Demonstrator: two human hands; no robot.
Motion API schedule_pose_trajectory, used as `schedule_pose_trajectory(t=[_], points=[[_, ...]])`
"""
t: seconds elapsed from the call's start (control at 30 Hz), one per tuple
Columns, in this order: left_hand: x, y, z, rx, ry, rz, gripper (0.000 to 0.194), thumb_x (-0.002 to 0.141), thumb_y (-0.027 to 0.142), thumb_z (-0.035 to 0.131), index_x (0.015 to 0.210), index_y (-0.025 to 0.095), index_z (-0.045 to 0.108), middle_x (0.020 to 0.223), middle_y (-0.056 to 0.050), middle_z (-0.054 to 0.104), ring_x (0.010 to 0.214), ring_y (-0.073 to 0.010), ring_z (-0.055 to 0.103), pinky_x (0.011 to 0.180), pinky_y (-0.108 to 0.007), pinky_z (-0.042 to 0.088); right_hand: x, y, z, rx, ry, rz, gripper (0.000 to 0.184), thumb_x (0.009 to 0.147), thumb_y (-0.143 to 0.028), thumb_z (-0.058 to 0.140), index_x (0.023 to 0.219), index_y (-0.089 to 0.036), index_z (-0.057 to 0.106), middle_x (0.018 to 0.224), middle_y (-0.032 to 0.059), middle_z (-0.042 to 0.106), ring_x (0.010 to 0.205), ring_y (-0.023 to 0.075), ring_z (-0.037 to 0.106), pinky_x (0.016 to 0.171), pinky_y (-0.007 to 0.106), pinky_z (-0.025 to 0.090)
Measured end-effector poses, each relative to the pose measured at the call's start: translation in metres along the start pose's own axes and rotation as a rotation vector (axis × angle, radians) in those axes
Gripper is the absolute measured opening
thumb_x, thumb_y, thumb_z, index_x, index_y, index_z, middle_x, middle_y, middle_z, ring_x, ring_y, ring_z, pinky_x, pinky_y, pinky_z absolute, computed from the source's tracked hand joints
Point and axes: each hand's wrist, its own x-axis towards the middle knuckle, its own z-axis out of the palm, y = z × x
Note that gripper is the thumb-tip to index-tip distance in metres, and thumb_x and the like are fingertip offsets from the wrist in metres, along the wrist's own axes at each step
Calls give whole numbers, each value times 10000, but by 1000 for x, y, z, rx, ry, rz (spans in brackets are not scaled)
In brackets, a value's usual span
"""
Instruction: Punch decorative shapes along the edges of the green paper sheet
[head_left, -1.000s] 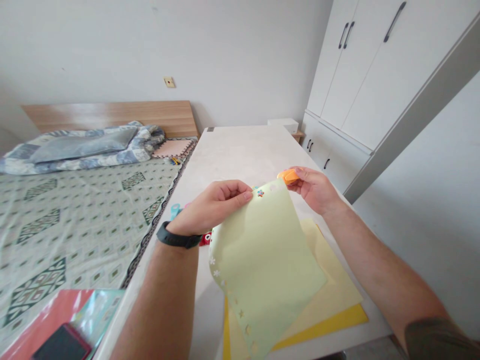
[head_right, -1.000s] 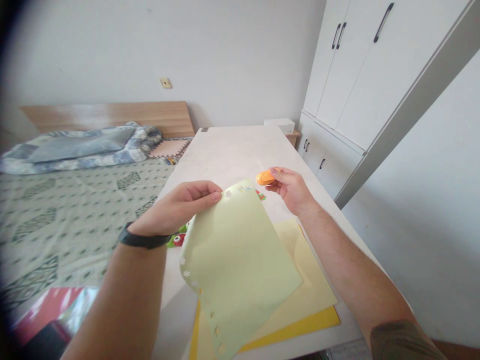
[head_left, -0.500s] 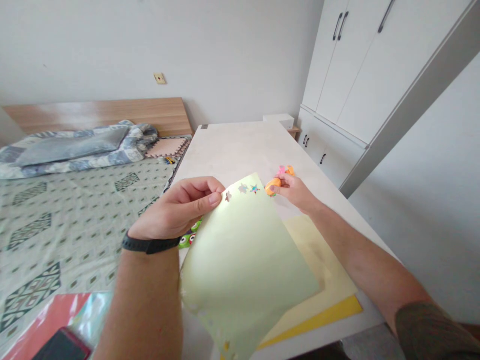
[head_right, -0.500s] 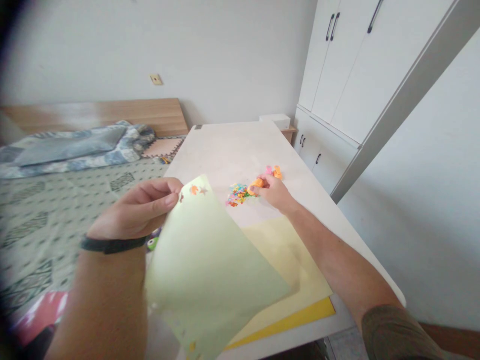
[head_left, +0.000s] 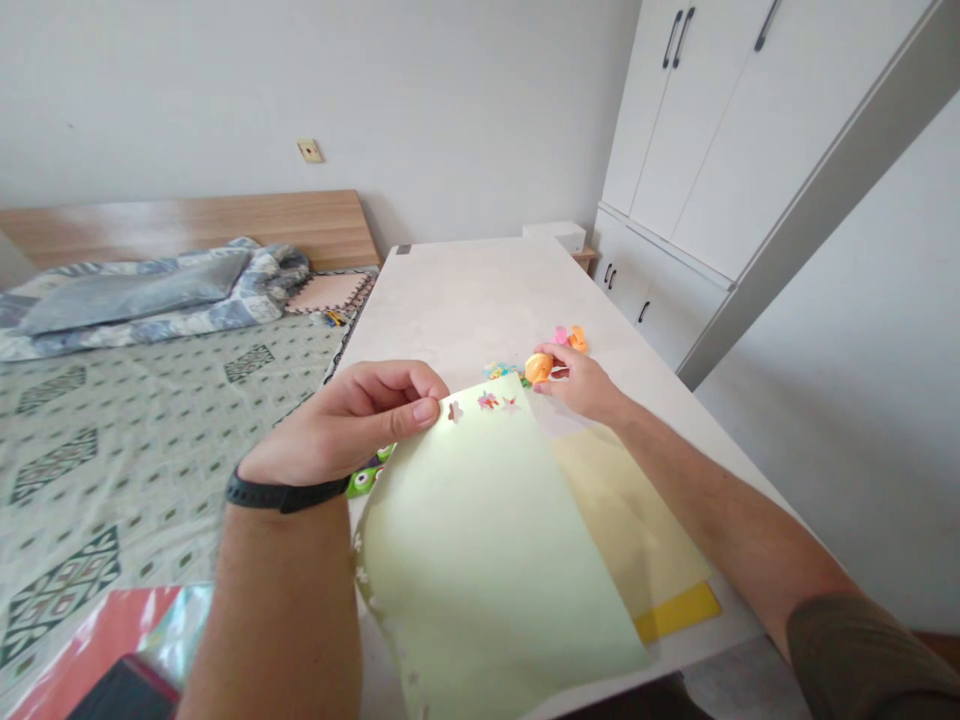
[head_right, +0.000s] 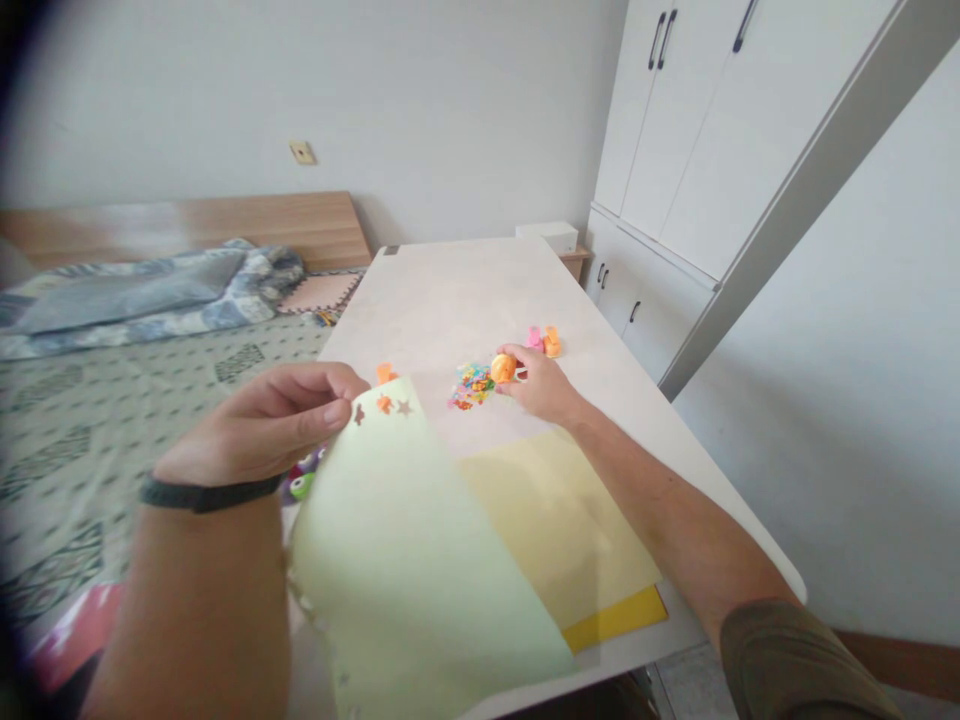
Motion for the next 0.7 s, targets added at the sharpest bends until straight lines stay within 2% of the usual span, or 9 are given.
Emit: schedule_pose_trajectory(t=[0.17, 0.27, 0.37, 0.53, 0.7], points=[[0, 1, 0, 37, 27, -5, 199, 865, 366, 683, 865, 167, 676, 755, -27, 668, 643, -135, 578, 566, -239, 437, -4, -4, 0, -118, -53, -70, 545, 671, -154, 751, 1191, -276, 643, 1198, 51, 669, 1076, 246, 622, 910, 402, 519], [0, 3, 1, 48, 15, -23, 215, 859, 376, 692, 868, 162, 680, 735, -24, 665, 613, -121, 568, 530, -217, 433, -6, -8, -1, -137, -54, -162, 520, 700, -137, 714, 1196, -262, 619, 1197, 63, 654, 1089, 241, 612, 929, 400, 515], [1, 6, 3, 49, 2, -34, 203, 861, 368, 695, 872, 166, 679, 728, -21, 664, 602, -109, 568, 523, -201, 435, -7, -12, -2, -145, 7, -301, 477, 752, -118, 657, 1206, -248, 589, 1246, 91, 621, 1167, 250, 582, 987, 423, 493], [1, 11, 8, 126, 10, -69, 259, 819, 436, 710, 834, 179, 682, 718, -41, 666, 570, -122, 560, 492, -217, 438, -10, -19, -3, -223, 112, -486, 433, 823, -86, 558, 1218, -262, 553, 1388, 122, 533, 1340, 274, 471, 1146, 537, 339], [1, 13, 7, 148, -25, -83, 260, 821, 438, 707, 850, 180, 688, 747, -48, 673, 593, -125, 571, 506, -212, 450, -15, -28, -2, -236, 135, -577, 468, 847, -37, 482, 1236, -297, 513, 1442, 103, 491, 1377, 255, 444, 1148, 535, 355]])
